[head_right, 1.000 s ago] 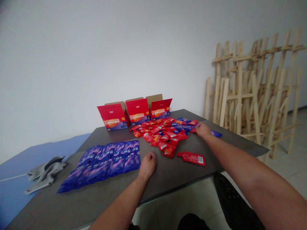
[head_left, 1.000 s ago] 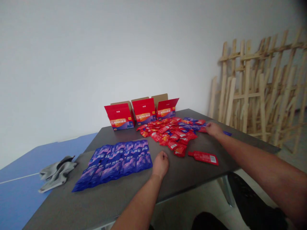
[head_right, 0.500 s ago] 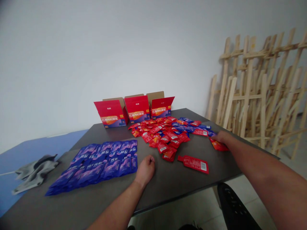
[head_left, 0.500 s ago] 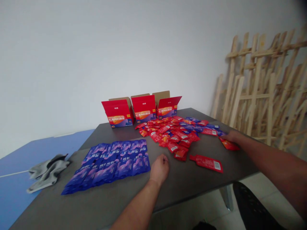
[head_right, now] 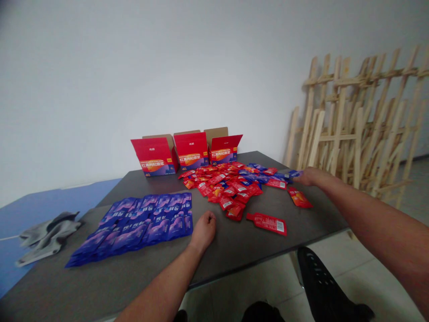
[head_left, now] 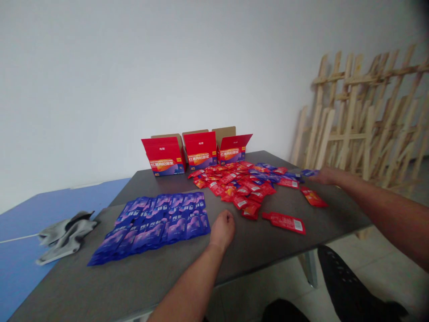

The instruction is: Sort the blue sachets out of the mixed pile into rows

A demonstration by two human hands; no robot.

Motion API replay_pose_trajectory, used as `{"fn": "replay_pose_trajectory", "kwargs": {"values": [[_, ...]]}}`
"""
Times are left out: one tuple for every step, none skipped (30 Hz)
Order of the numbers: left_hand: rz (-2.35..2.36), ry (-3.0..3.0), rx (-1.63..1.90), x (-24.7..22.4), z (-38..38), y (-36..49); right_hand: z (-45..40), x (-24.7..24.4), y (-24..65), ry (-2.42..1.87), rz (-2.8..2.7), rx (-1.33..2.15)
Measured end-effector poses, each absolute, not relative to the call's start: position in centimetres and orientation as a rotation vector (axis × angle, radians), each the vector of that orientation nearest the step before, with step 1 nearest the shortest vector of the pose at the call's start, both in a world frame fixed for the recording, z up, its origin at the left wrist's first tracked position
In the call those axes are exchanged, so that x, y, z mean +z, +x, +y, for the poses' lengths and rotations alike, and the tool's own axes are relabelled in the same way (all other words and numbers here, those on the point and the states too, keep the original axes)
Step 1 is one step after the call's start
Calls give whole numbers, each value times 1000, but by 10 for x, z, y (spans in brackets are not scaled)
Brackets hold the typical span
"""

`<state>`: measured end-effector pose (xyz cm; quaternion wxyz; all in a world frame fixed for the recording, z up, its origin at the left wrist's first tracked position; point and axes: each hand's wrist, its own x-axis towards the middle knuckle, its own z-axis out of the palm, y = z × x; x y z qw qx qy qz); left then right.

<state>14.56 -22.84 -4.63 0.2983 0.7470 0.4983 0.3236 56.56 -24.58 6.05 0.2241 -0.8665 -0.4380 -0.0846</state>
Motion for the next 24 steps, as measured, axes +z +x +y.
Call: {"fn": "replay_pose_trajectory", "kwargs": {"values": [[1299,1964,895,-46,-229,145,-244,69,550,-2533,-1305,-93],[1265,1939,932,-45,-229,145,-243,75,530,-2516,-1432,-51],[1222,1909,965,-44,-230,144,-243,77,506,-2391,-1550,-40],[1172,1873,994,-43,-231,143,-244,77,479,-2229,-1652,-16],[1109,1834,1016,-42,-232,142,-246,72,450,-2092,-1715,-2],[1036,1792,1029,-41,-233,142,-250,65,419,-1974,-1774,25],[957,1750,1035,-40,-233,141,-254,56,390,-1858,-1851,74],[883,1712,1038,-40,-234,140,-258,45,363,-1761,-1902,100],[823,1674,1044,-39,-234,140,-262,34,338,-1668,-1961,127],[782,1634,1055,-39,-233,140,-265,23,318,-1596,-2002,152],[761,1591,1072,-40,-233,141,-268,14,302,-1525,-2046,180],[759,1539,1097,-41,-232,141,-268,6,291,-1463,-2077,190],[769,1482,1124,-41,-230,141,-268,0,285,-1413,-2103,191],[785,1426,1147,-42,-229,142,-265,-4,283,-1364,-2139,201],[803,1382,1160,-43,-228,142,-261,-5,286,-1313,-2182,222],[826,1357,1165,-44,-226,143,-255,-4,293,-1261,-2221,252],[856,1350,1165,-44,-226,143,-248,-2,304,-1222,-2243,282],[892,1360,1156,-44,-225,143,-239,1,318,-1200,-2238,305],[935,1381,1138,-44,-225,144,-228,5,334,-1228,-2176,287],[983,1405,1116,-44,-224,144,-217,9,352,-1321,-2064,236],[1028,1429,1091,-44,-224,144,-206,12,370,-1464,-1951,176],[1066,1449,1066,-43,-224,144,-195,14,388,-1638,-1847,115],[1089,1466,1042,-43,-224,144,-185,15,405,-1804,-1750,51],[1103,1476,1025,-44,-224,145,-177,16,421,-1933,-1687,-15]]}}
